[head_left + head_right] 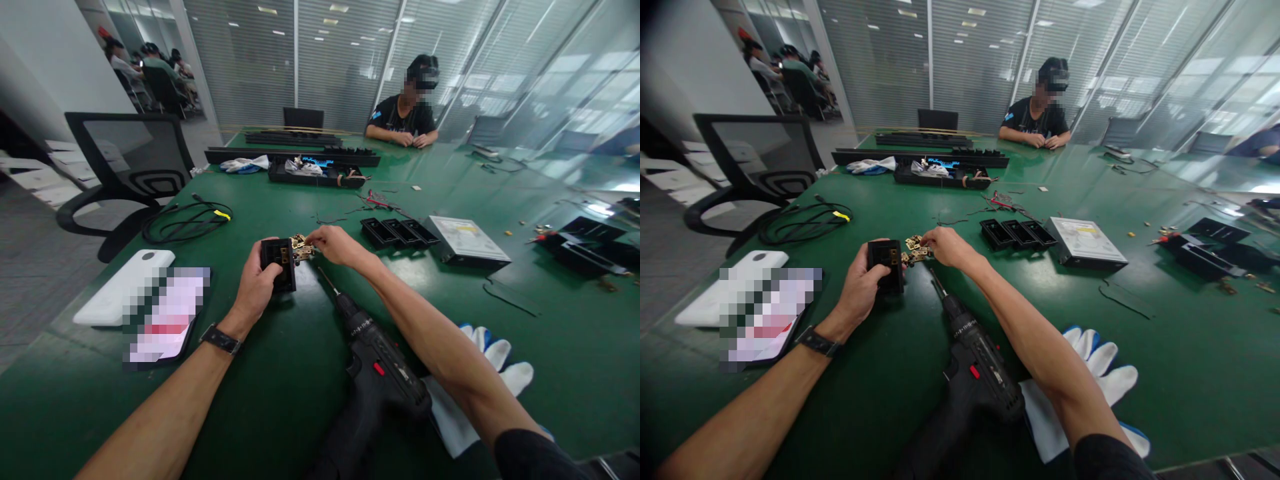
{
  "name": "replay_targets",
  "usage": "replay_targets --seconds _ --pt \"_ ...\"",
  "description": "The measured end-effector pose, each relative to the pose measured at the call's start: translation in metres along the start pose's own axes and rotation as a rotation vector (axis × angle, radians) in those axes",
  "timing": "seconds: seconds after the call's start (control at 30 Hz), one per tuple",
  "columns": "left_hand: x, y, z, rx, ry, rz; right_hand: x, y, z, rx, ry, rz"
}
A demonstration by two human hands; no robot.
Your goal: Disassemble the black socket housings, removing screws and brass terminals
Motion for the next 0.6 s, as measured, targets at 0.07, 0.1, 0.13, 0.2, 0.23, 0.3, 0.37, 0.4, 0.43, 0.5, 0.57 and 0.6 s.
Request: replay_targets --seconds 0.07,0.1,0.13,0.2,0.23,0.3,0.37,0.4,0.43,0.5,0.57,0.6 --pt "0.000 -0.001 0.002 0.000 0.030 0.008 -0.001 -0.002 -0.004 0.011 -0.027 0.012" --pt "0.000 -0.001 0.003 -0.001 0.042 0.010 -0.001 -0.003 -0.006 0.016 -0.043 0.019" --pt "0.000 -0.001 0.003 -0.004 0.045 0.009 -0.001 -0.005 -0.009 0.021 -0.058 0.025" --pt "0.000 -0.001 0.003 -0.009 0.043 0.004 -0.001 -0.008 -0.013 0.030 -0.077 0.035" --pt "0.000 -0.001 0.003 -0.009 0.041 0.003 -0.001 -0.009 -0.014 0.032 -0.081 0.038" --pt "0.001 -0.001 0.002 -0.003 0.036 0.006 0.000 -0.010 -0.015 0.032 -0.076 0.041" --pt "0.001 -0.001 0.001 0.007 0.030 0.015 0.001 -0.011 -0.013 0.020 -0.068 0.048" --pt "0.001 -0.001 0.001 0.011 0.026 0.019 0.002 -0.010 -0.012 0.007 -0.062 0.052" --pt "0.001 -0.001 0.000 0.013 0.021 0.023 0.002 -0.010 -0.009 -0.011 -0.055 0.055" --pt "0.001 0.000 -0.001 0.014 0.008 0.029 0.004 -0.009 -0.002 -0.062 -0.034 0.060" --pt "0.001 0.001 -0.002 0.016 -0.013 0.039 0.006 -0.010 0.008 -0.128 -0.011 0.068" --pt "0.001 0.001 -0.004 0.016 -0.028 0.044 0.007 -0.012 0.013 -0.159 -0.001 0.075"
Point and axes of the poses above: each hand's wrist, its own x-axis away from the middle knuckle, its own z-axis out of the back of the hand, y = z × x, the point moved 7 cm from there along -x, towards the middle knuckle, and after that the axes turned 12 degrees about -y, right-handed, at the moved point
